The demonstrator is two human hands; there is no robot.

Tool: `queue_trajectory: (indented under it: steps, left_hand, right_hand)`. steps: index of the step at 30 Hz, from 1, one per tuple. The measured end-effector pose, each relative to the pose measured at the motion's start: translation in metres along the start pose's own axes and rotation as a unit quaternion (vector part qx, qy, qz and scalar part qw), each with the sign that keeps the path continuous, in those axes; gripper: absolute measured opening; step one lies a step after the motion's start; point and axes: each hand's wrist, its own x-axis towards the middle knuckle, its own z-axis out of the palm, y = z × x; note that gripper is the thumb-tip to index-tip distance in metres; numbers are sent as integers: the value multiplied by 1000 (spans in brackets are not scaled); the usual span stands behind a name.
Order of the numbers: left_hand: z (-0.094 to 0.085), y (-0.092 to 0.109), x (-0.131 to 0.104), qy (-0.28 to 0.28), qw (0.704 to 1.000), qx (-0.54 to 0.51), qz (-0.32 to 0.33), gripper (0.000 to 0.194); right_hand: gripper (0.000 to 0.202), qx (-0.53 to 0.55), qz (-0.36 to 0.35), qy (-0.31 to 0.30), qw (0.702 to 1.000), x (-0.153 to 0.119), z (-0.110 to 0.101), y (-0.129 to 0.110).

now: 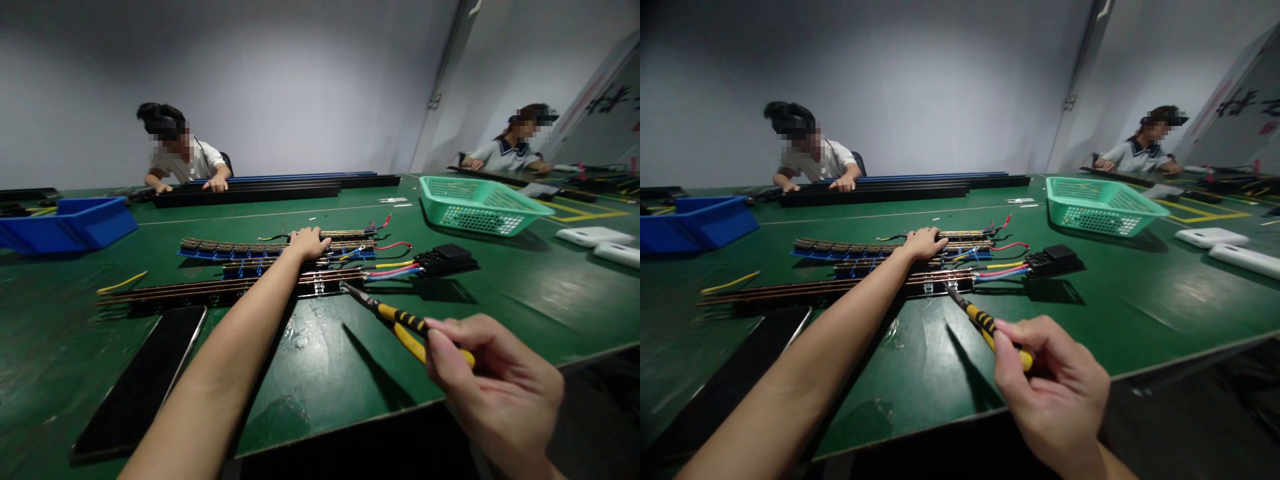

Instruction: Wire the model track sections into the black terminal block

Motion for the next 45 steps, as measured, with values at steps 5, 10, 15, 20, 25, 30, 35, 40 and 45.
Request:
queue_trajectory:
  steps: [5, 10, 15, 20, 25, 30, 35, 40, 45]
  left_hand:
    - [3, -1, 1, 9, 1000, 0, 3, 59]
    - [2, -1, 1, 8, 1000, 1, 3, 58]
    - [1, -1, 0, 5, 1000, -3, 5, 59]
    - [2, -1, 1, 6, 1000, -2, 1, 59]
    - [0, 0, 0, 6, 1000, 2, 0, 57]
    - [-2, 1, -2, 4, 1000, 3, -2, 57]
    - [-2, 2, -2, 3, 1000, 1, -6, 57]
    - [2, -1, 0, 7, 1000, -4, 0, 59]
    - [3, -1, 1, 15, 1000, -1, 4, 59]
  right_hand:
    - [12, 93, 58, -40, 993, 65, 31, 13]
    - [18, 110, 106, -94, 984, 101, 60, 41]
    - [17, 80, 138, -90, 983, 94, 63, 49]
    - [19, 64, 119, -91, 987, 89, 65, 51]
    - [16, -61, -73, -135, 986, 77, 72, 60]
    - [14, -157, -412, -377, 815, 56, 74, 67]
    - [14, -97, -171, -211, 957, 67, 71, 59]
    - [19, 68, 151, -59, 984, 104, 45, 48]
    - [16, 30, 156, 31, 987, 128, 22, 66]
